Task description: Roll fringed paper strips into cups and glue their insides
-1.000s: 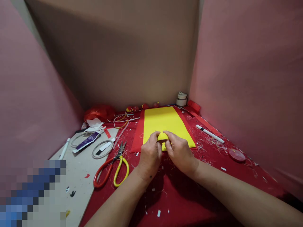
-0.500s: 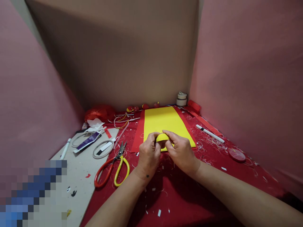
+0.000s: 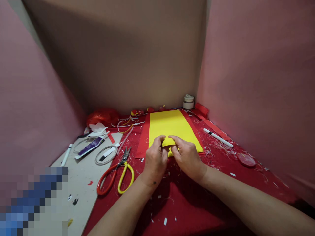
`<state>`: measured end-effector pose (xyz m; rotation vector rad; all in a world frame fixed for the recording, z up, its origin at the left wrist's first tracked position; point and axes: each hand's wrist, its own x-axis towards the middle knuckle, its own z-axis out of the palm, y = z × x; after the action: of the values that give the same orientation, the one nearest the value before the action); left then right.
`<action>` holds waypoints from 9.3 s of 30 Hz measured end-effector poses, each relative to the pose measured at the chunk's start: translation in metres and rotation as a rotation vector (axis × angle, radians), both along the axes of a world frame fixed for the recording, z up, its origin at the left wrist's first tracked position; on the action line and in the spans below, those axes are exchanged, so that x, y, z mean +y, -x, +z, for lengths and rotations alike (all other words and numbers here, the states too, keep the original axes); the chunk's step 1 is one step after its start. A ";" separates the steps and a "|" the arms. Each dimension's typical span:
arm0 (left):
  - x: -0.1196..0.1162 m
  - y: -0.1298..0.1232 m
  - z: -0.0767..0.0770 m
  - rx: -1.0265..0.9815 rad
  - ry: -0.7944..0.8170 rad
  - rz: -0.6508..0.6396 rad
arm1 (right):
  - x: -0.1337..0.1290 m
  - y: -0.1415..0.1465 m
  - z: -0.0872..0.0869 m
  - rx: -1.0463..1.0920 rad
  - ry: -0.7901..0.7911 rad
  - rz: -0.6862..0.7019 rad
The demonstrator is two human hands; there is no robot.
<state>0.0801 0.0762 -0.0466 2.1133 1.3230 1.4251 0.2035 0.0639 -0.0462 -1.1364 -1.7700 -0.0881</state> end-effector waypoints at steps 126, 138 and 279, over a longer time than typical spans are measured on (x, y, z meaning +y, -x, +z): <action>-0.002 0.002 -0.003 0.216 -0.268 0.069 | 0.001 0.001 -0.003 0.003 -0.073 -0.033; 0.001 0.001 -0.003 0.215 -0.194 0.104 | 0.001 0.002 -0.004 -0.026 -0.067 -0.066; 0.003 -0.005 -0.007 0.844 -0.046 0.277 | 0.009 -0.003 -0.007 -0.119 0.210 -0.084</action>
<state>0.0852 0.0793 -0.0540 2.7829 1.9233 0.6064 0.2069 0.0729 -0.0536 -1.3817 -1.8693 -0.0215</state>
